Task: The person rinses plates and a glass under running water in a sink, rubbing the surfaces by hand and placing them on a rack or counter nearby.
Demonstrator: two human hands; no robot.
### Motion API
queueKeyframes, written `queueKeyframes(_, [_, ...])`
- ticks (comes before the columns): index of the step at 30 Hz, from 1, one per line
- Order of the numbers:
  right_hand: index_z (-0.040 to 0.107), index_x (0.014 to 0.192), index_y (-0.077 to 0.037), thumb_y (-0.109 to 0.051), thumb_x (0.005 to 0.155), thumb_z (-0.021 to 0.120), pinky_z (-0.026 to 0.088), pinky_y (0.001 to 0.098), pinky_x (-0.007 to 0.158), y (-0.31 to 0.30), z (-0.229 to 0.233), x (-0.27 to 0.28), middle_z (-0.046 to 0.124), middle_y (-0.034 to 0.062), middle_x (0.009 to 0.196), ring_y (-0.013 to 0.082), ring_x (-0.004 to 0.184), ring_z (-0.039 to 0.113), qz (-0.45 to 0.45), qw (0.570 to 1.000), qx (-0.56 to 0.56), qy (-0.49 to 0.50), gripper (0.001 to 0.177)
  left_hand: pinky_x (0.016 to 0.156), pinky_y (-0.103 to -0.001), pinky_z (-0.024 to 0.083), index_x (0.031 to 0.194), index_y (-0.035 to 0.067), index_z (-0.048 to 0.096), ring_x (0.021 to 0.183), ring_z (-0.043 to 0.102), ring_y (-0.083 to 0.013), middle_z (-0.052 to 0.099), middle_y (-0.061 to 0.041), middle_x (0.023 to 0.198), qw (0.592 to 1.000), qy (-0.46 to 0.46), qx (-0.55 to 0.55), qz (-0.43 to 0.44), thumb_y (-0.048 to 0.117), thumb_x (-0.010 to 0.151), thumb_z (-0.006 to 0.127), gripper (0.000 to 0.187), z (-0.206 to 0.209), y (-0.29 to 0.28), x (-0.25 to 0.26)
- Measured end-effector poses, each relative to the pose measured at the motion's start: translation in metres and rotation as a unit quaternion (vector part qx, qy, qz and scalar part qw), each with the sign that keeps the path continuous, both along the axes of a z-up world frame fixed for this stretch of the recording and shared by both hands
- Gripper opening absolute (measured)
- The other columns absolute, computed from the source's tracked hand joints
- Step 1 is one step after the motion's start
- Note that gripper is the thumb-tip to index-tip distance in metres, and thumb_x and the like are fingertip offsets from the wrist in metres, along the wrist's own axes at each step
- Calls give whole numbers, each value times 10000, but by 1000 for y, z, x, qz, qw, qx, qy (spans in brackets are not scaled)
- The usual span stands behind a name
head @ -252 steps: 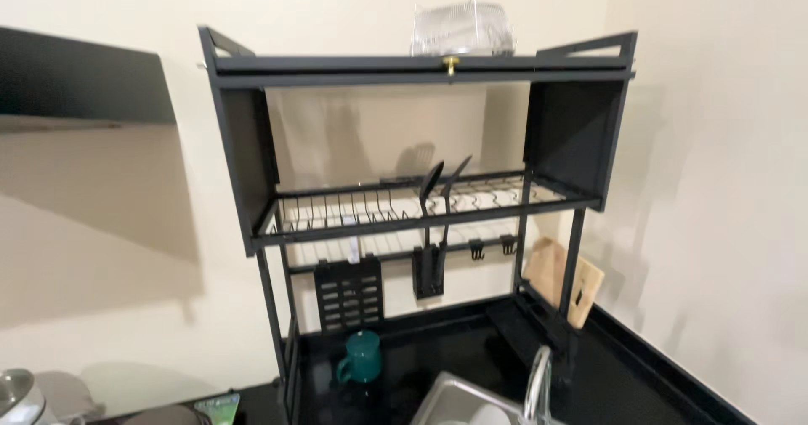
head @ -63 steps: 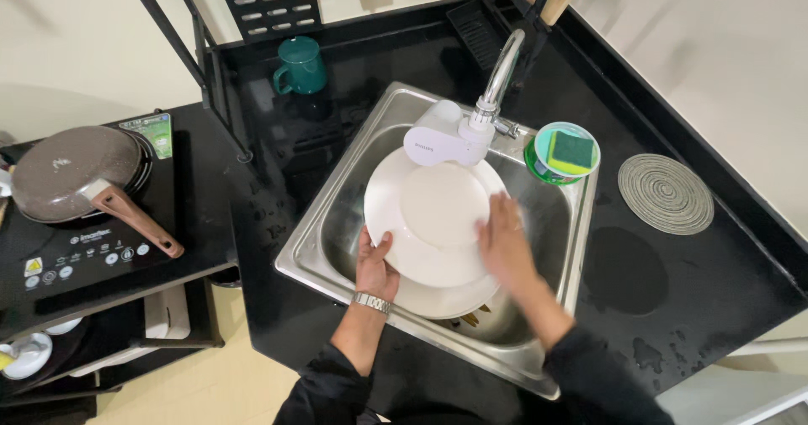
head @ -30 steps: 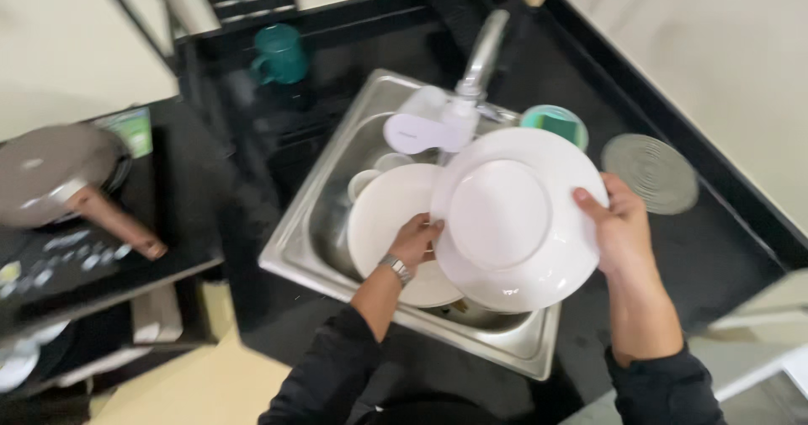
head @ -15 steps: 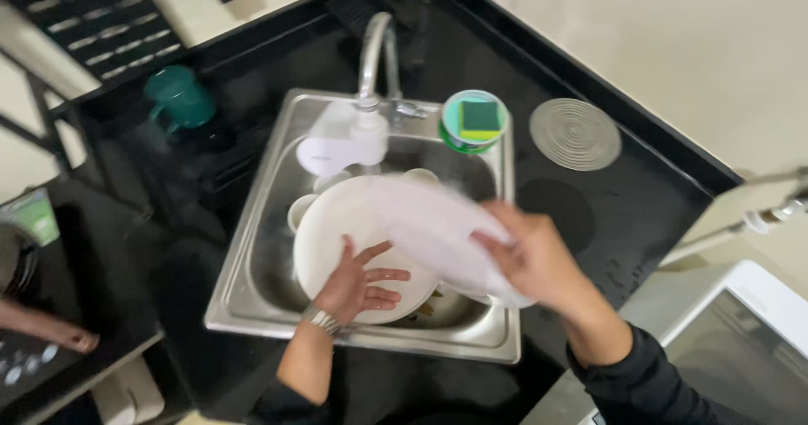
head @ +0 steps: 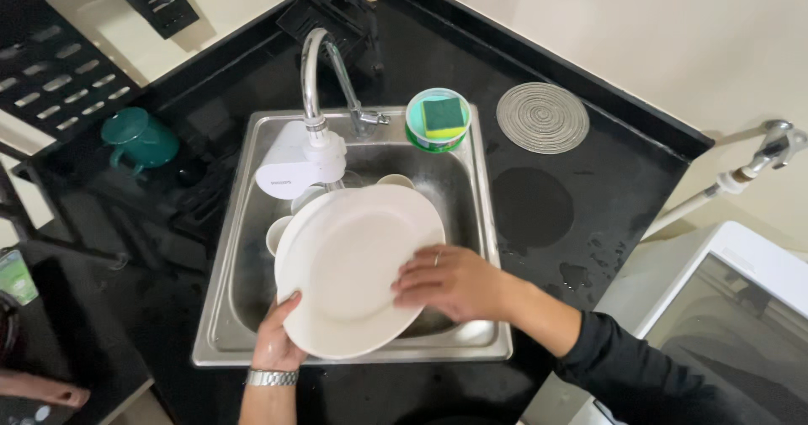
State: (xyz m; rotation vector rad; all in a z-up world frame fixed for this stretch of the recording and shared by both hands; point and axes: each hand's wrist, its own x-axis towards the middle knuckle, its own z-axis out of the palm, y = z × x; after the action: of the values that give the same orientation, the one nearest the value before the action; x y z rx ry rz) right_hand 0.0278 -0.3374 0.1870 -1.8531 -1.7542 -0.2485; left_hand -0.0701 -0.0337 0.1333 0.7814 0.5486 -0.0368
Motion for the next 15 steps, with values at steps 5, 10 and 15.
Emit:
queueKeyframes(5, [666,1293,-151,49,840,500,261,573,1210,-2,-42,21,613,29,1423,341,1400,487,-81,992,-74,59,522,981,-507,512,1438,73,528,1136,623,-378,645,-210,1321,991,-20,9,131,3,784,630,666,-58,1,-3])
queueKeyframes(10, [553,1446,-124,97,837,489,162,636,1223,14,-63,23,505,71,1539,358,1512,326,-150,970,-165,101,651,1010,-496,497,1517,190,482,1198,592,-337,626,-152,1385,984,10,16,179,-100,812,582,768,-39,-18,-2])
queueKeyframes(15, [278,1634,-236,-455,1068,456,123,599,1226,74,-104,7,185,80,1726,361,1588,162,-165,973,-145,66,632,974,-412,514,1534,206,432,1248,582,-291,589,-119,1469,982,-35,41,182,-99,790,607,823,-46,-29,0])
